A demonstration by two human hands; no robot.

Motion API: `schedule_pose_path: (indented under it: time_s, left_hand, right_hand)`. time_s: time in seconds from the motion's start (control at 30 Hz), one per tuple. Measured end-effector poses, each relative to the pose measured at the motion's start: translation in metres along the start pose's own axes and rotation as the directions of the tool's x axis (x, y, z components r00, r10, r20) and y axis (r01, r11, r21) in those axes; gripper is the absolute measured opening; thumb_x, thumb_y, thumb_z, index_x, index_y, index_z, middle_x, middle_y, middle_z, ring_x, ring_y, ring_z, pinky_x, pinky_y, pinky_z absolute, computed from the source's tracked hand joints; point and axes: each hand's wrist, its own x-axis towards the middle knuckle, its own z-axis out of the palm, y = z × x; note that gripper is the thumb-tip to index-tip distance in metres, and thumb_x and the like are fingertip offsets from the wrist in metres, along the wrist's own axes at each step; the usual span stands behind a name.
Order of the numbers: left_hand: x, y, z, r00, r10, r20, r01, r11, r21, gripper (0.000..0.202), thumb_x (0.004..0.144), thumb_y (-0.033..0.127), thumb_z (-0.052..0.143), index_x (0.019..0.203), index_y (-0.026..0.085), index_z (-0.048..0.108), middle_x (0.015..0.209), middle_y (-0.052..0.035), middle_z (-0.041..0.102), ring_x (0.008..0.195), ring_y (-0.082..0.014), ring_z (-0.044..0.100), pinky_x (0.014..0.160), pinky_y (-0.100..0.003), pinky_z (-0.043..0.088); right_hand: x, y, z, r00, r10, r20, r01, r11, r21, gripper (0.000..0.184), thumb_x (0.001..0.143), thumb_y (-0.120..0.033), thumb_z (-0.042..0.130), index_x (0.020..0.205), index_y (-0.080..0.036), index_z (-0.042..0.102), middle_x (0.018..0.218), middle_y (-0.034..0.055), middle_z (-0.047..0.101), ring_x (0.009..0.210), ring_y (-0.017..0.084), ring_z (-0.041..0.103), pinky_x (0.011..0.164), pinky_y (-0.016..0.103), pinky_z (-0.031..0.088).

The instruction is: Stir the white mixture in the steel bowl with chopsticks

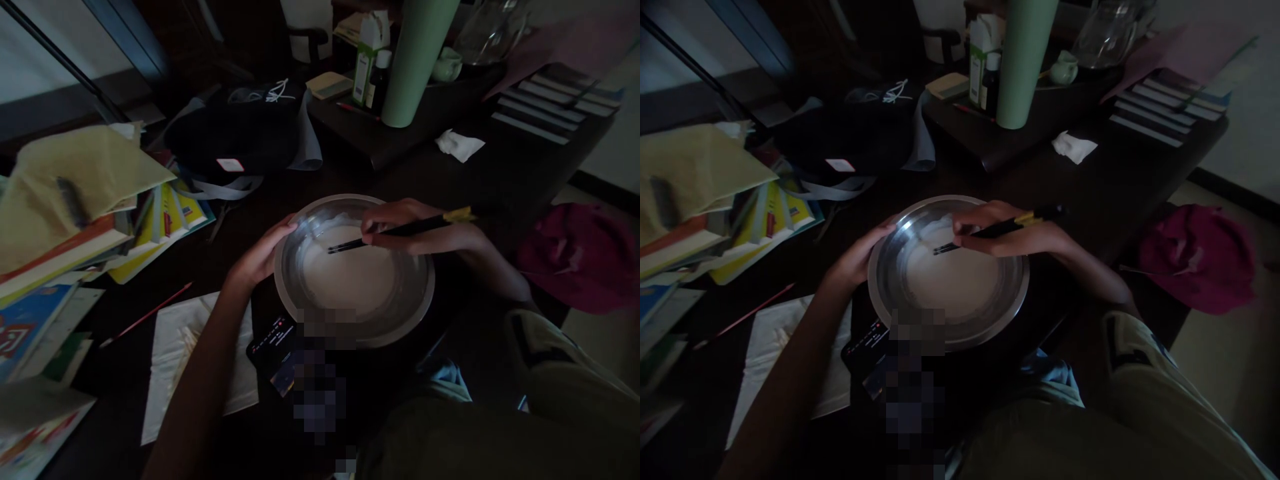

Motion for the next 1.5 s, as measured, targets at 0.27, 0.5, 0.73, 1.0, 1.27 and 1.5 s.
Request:
schedule_pose_path:
  time_s: [0.27,0.5,0.73,1.0,1.27,1.5]
  left_hand:
    - [0.003,-0.002,-0.004,0.999,-0.033,-0.022,0.032,0.999,-0.038,0.03,0.077,0.028,0.072,0.106,0.019,0.072,0.082,-0.0002,0.073,0.069,-0.0106,0.067,0.063,-0.016,0.052]
    - [0.003,-0.002,-0.003,0.999,0.005,0.035,-0.005,1.0,-0.025,0.029,0.078,0.029,0.071,0.105,0.019,0.073,0.086,-0.0006,0.074,0.068,-0.0103,0.066,0.065,-0.016,0.052]
    - [0.005,-0.004,-0.005,1.0,-0.023,0.004,0.023,1.0,-0.01,0.028,0.079,0.03,0.07,0.106,0.021,0.072,0.085,-0.0008,0.074,0.068,-0.0118,0.066,0.066,-0.019,0.053]
    - [0.003,-0.002,-0.002,1.0,-0.009,-0.018,0.009,1.0,0.022,0.031,0.078,0.031,0.07,0.107,0.021,0.072,0.088,-0.0016,0.074,0.079,-0.0145,0.07,0.067,-0.018,0.054]
    - [0.0,-0.001,-0.002,0.998,-0.033,-0.044,0.035,0.998,0.046,0.036,0.081,0.034,0.067,0.115,0.022,0.069,0.087,-0.0012,0.074,0.081,-0.0148,0.07,0.073,-0.019,0.055]
    - [0.002,-0.003,-0.004,0.999,0.01,0.032,-0.009,1.0,-0.007,0.033,0.078,0.032,0.071,0.11,0.021,0.072,0.079,-0.0006,0.073,0.069,-0.0125,0.067,0.067,-0.018,0.054]
  right_hand:
    - [0.0,-0.005,0.001,0.987,-0.065,0.148,0.057,0.997,0.057,0.024,0.097,-0.036,0.052,0.093,-0.014,0.062,0.086,0.002,0.066,0.079,0.009,0.06,0.072,0.022,0.044]
    - [-0.009,-0.004,-0.006,0.998,0.026,-0.051,-0.03,0.997,-0.077,0.028,0.098,-0.038,0.049,0.087,-0.015,0.06,0.08,0.002,0.061,0.074,0.011,0.055,0.066,0.027,0.039]
    - [-0.003,-0.006,0.001,0.983,-0.077,0.169,0.074,0.997,0.028,0.024,0.098,-0.036,0.05,0.095,-0.015,0.061,0.089,0.0033,0.065,0.081,0.011,0.059,0.074,0.025,0.044]
    - [-0.011,-0.004,-0.012,0.999,0.015,0.03,-0.014,0.998,-0.054,0.027,0.097,-0.037,0.051,0.083,-0.016,0.059,0.072,-0.0006,0.059,0.065,0.008,0.054,0.062,0.025,0.038]
    - [-0.001,-0.003,0.005,0.995,-0.025,0.101,0.027,0.999,-0.02,0.031,0.097,-0.044,0.05,0.096,-0.016,0.062,0.092,0.0041,0.065,0.084,0.013,0.06,0.074,0.027,0.045]
    - [-0.011,-0.003,-0.017,0.976,-0.042,0.215,0.027,0.997,0.07,0.026,0.097,-0.037,0.052,0.088,-0.014,0.061,0.077,0.0024,0.062,0.071,0.009,0.057,0.067,0.024,0.043]
